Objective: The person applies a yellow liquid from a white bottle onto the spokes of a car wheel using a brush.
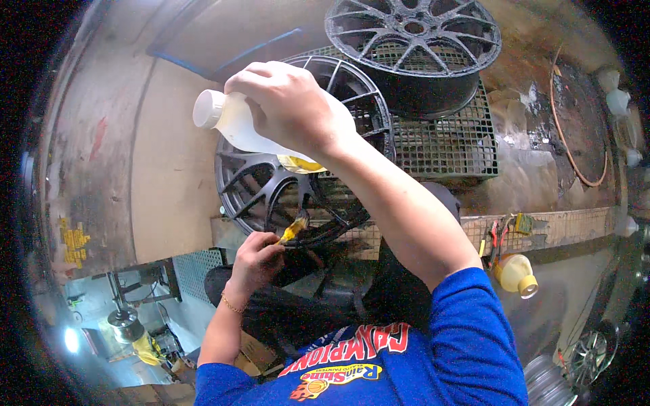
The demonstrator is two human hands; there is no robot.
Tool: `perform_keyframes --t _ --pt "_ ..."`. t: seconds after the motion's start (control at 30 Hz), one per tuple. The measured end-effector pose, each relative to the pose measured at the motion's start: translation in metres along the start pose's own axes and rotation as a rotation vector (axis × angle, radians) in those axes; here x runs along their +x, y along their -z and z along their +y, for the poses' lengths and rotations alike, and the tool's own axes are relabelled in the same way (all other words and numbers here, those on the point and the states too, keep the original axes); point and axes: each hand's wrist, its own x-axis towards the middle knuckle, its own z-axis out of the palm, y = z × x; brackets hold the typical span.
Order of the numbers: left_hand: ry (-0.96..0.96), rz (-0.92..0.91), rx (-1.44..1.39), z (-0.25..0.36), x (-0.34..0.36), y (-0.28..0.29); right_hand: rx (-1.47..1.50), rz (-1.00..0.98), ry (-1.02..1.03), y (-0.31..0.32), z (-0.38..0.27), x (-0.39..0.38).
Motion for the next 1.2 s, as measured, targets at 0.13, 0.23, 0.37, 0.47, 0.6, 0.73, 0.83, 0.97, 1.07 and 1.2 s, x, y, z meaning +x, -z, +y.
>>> perform_keyframes --t 0.13,0.23,0.37,0.47,0.6,0.73,0.83,0.97,1.07,1.2 --pt "0.002 0.000 0.029 0.001 0.020 -0.002 0.011 0.004 0.003 -0.002 -0.003 0.001" --pt "-0.026 0.031 0.054 -0.009 0.032 -0.012 0.020 -0.004 0.002 -0.006 -0.006 0.003" --pt "-0.007 -0.008 0.043 0.002 0.021 -0.001 -0.006 0.008 0.014 -0.004 -0.004 0.002" --pt "0.067 0.019 0.026 0.008 -0.008 0.009 0.012 0.003 0.002 -0.005 -0.004 0.001" --pt "0.244 0.170 -0.089 0.024 -0.030 0.017 0.020 0.014 0.019 -0.008 -0.005 0.000" --pt "0.359 0.323 -0.165 0.025 -0.032 0.003 0.014 -0.010 0.024 -0.005 -0.007 0.000" --pt "0.447 0.451 -0.236 0.013 -0.012 -0.022 0.016 -0.014 0.031 -0.003 -0.007 -0.001" --pt "0.520 0.644 -0.363 -0.019 0.022 -0.051 -0.008 0.004 0.054 -0.004 -0.005 0.002" --pt "0.539 0.701 -0.329 -0.027 0.054 -0.051 -0.017 0.013 0.033 -0.003 -0.001 0.000" --pt "0.649 0.709 -0.339 -0.043 0.077 -0.062 -0.031 0.026 0.035 -0.001 -0.002 0.003"
